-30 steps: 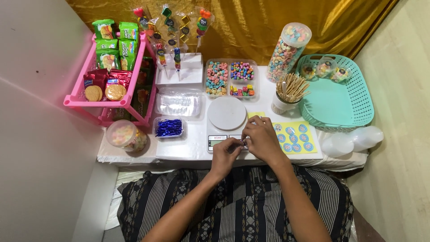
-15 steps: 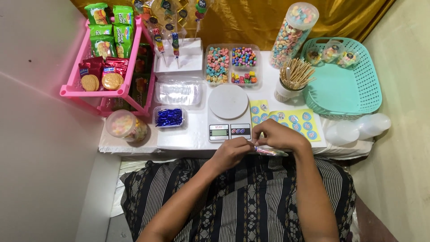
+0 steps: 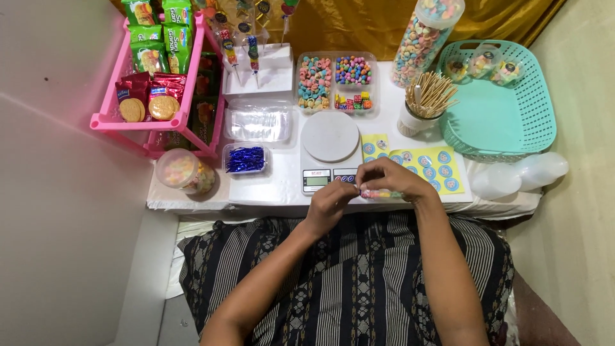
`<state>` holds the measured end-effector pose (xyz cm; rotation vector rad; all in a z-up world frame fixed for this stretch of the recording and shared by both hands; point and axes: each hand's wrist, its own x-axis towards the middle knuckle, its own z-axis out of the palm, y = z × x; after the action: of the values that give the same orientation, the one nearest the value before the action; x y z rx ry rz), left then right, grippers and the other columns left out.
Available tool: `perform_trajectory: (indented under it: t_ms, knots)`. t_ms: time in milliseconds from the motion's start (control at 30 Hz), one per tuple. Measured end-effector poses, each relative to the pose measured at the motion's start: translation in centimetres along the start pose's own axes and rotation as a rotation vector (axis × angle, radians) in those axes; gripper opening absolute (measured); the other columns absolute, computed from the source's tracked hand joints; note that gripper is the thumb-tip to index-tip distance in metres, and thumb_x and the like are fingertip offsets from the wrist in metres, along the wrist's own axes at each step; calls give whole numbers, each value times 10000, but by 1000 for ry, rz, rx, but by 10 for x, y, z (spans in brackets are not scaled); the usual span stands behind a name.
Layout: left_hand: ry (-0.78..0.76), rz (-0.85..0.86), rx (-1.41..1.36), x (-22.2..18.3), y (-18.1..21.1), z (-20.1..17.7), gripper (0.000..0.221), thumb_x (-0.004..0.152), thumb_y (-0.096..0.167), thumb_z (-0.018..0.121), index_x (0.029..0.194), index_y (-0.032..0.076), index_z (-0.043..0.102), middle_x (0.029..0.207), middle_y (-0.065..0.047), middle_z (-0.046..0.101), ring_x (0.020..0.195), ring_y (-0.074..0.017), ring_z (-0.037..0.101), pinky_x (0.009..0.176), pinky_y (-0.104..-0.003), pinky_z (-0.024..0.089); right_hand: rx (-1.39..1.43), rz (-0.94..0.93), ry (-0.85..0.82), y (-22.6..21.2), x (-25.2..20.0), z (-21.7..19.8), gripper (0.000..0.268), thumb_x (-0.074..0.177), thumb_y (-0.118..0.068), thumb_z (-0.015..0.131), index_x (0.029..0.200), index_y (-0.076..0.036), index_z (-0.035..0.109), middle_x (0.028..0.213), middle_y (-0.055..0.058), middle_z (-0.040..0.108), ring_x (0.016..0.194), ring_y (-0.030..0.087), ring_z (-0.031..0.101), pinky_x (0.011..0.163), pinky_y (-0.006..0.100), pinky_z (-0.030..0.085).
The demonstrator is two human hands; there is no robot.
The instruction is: Assembling candy sticks by placing various small candies onto a stick, weighing the finished product, and applying labels.
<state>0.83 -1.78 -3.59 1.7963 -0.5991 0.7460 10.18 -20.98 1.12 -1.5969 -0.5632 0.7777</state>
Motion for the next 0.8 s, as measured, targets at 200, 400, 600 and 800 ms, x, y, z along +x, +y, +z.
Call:
perform_trajectory:
  t_ms: [200, 400, 600, 800]
  knots:
    - [80, -295, -193, 3, 2, 0, 146, 899, -28, 720, 978, 94, 738, 804, -43, 726, 737, -191, 708, 701, -327, 574, 153, -167, 66, -4, -1, 15, 319, 739, -277, 877, 901, -27, 764, 792, 106, 755, 761, 214, 690, 744, 348, 538]
    - [230, -533, -406, 15, 19, -7, 67, 983, 68, 676, 1040, 35, 687, 779, -62, 684, 740, -125, 662, 726, -313, 564, 36, -187, 393, 10, 15, 40, 118, 847, -78, 782, 787, -14, 702, 649, 55, 625, 630, 168, 595, 634, 301, 460]
    - [366, -667, -380, 14, 11, -4, 83, 992, 71, 651, 1042, 5, 647, 800, -79, 657, 738, -139, 651, 704, -305, 540, -80, -225, 627, 28, 36, 76, 51, 837, -19, 730, 879, -48, 729, 674, 87, 695, 629, 150, 666, 615, 270, 529]
    - [414, -714, -243, 13, 19, -5, 47, 984, 64, 646, 1006, 22, 652, 727, -59, 631, 689, -127, 629, 664, -283, 506, -84, -180, 791, 11, 32, 101, 43, 852, -3, 695, 826, -25, 722, 616, 88, 683, 563, 134, 617, 562, 257, 496]
